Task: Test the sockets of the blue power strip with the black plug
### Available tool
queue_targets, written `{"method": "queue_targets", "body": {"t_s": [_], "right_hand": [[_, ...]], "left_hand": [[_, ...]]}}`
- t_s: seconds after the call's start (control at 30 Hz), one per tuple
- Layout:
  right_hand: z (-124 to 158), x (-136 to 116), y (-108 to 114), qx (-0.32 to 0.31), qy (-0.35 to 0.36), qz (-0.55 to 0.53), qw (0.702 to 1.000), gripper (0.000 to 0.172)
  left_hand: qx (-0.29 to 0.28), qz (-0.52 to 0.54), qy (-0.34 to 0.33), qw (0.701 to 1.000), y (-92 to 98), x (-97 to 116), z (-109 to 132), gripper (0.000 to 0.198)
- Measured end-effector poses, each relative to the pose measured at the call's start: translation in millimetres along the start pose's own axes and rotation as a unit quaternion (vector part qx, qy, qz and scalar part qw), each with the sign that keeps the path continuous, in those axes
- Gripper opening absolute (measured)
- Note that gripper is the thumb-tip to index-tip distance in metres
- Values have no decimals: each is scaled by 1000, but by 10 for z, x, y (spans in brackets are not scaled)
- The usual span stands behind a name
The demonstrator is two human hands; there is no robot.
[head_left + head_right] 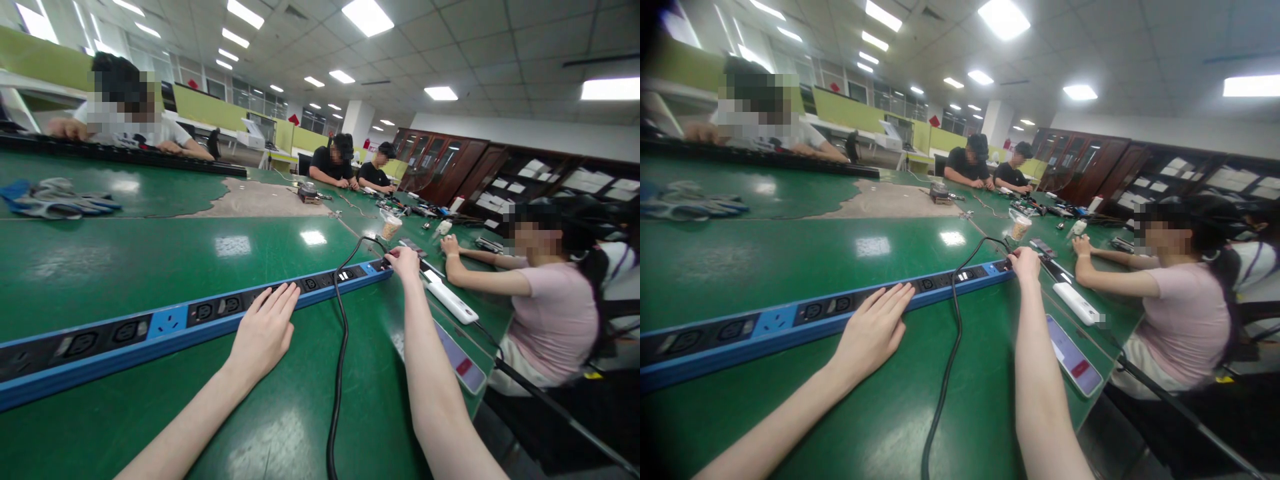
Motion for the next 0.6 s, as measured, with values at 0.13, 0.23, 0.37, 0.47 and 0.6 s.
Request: {"method": "queue_targets", "body": {"t_s": [0.13,0.23,0.37,0.47,0.6], "right_hand": [[6,5,14,-8,0,-7,1000,26],[-5,11,18,-19,12,-7,1000,26],[-35,12,13,-34,36,12,999,26],[-51,-3,6,-45,50,23,997,28],[-62,-30,5,-50,47,34,997,30]], "left_hand": [[-1,-3,1,1000,4,1,0,70],[-8,-9,1,1000,11,4,-2,69],[-7,-7,0,1000,22,5,-4,68],[-5,-7,3,1000,17,4,-4,68],[-14,-14,3,1000,11,5,-3,67]]}}
Point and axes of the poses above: each hand's wrist, its own z-axis away from the middle knuckle, its own y-axis out of the back of the hand, x = y × z, the point moved 3 cm from there along -z, towards the middle knuckle, and after that the axes turned 10 degrees about y, right-handed, at the moved point
